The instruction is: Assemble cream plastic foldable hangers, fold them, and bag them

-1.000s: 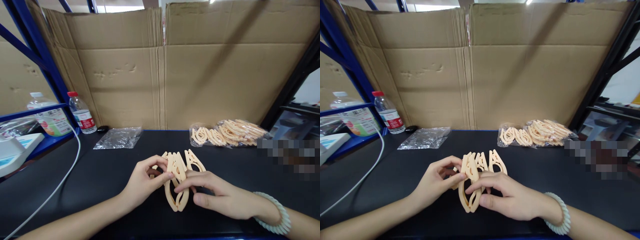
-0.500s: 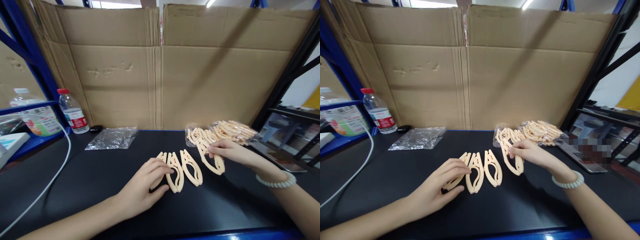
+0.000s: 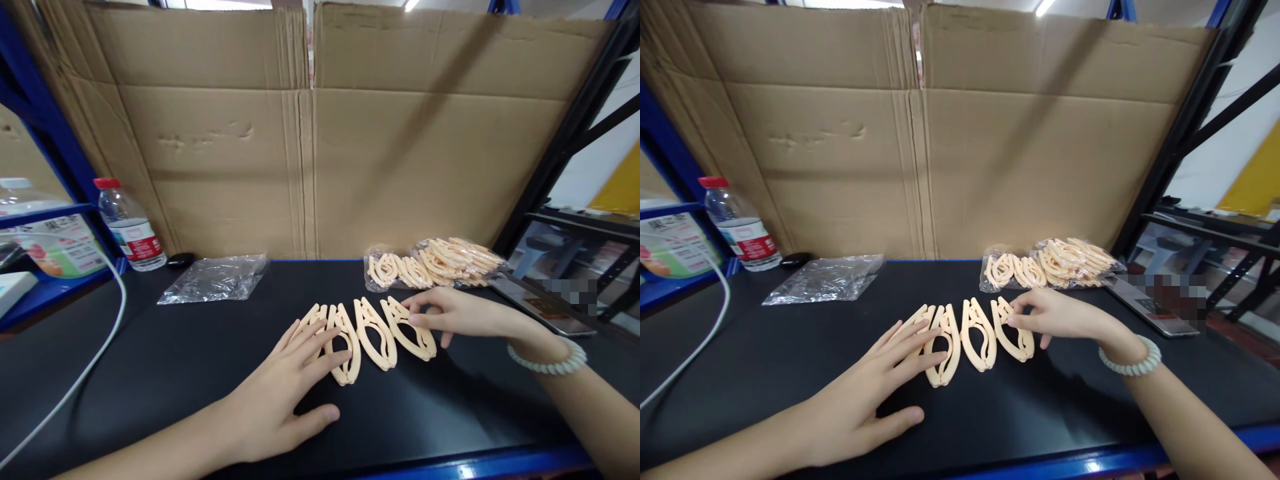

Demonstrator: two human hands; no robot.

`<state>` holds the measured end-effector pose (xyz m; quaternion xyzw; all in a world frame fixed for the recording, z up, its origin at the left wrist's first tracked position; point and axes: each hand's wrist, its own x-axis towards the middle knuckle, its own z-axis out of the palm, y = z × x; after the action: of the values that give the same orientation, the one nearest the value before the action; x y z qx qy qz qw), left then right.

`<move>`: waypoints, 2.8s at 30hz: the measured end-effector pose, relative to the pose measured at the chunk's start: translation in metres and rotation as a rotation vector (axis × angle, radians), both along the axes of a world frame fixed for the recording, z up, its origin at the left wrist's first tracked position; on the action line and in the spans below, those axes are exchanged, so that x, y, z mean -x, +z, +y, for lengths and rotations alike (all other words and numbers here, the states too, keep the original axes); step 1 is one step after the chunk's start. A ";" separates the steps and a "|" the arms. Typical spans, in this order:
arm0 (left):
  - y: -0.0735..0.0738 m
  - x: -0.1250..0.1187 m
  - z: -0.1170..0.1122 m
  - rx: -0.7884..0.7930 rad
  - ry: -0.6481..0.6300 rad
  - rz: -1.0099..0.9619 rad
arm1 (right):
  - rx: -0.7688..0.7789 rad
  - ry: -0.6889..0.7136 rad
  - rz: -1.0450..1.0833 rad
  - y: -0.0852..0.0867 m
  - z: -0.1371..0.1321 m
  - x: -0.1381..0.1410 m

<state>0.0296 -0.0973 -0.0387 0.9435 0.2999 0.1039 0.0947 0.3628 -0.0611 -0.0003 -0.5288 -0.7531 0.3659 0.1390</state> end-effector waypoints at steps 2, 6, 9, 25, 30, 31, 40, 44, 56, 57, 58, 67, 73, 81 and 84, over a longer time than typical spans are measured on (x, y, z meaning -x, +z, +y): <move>0.003 -0.001 -0.002 -0.002 -0.004 0.013 | 0.023 0.042 -0.082 0.001 -0.002 -0.001; 0.006 -0.003 -0.006 -0.026 -0.017 0.047 | -0.075 0.066 -0.260 0.005 -0.009 -0.002; 0.004 -0.004 -0.010 -0.053 -0.007 0.056 | -0.260 0.116 -0.309 0.002 -0.020 0.000; 0.002 -0.001 0.005 -0.039 0.095 0.205 | -0.572 0.310 -0.416 -0.050 -0.033 0.068; 0.005 0.012 0.061 -0.052 0.138 0.247 | -0.686 0.253 -0.408 -0.060 0.013 0.096; 0.005 0.015 0.073 -0.064 0.136 0.242 | -0.696 0.242 -0.407 -0.061 0.023 0.100; 0.007 0.016 0.107 -0.352 0.311 0.097 | -0.717 0.135 -0.433 -0.064 0.065 0.117; 0.018 0.026 0.103 -0.522 0.603 0.003 | -0.850 0.042 -0.376 -0.062 0.056 0.117; 0.031 0.059 0.101 -0.451 0.773 0.034 | -1.110 0.080 -0.140 -0.052 0.021 0.100; 0.033 0.053 0.095 -0.478 0.711 0.016 | -1.113 0.070 -0.093 -0.049 0.020 0.095; 0.035 0.047 0.088 -0.502 0.634 -0.001 | -1.114 0.049 -0.035 -0.046 0.019 0.090; 0.022 -0.001 0.021 -0.911 -0.298 -0.174 | -0.856 -0.235 0.480 -0.003 0.029 0.051; 0.015 -0.015 -0.002 -0.560 -0.410 -0.014 | -0.732 -0.021 0.343 0.000 0.023 0.047; 0.034 -0.008 0.013 0.129 -0.240 -0.481 | -0.665 0.460 0.039 -0.010 0.007 0.063; 0.032 -0.005 0.027 0.240 -0.071 -0.620 | -0.611 0.495 -0.016 -0.006 0.002 0.065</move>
<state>0.0344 -0.0700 -0.0063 0.8589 0.2338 0.3466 0.2957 0.2981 -0.0591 -0.0065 -0.2682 -0.9332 0.1433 0.1914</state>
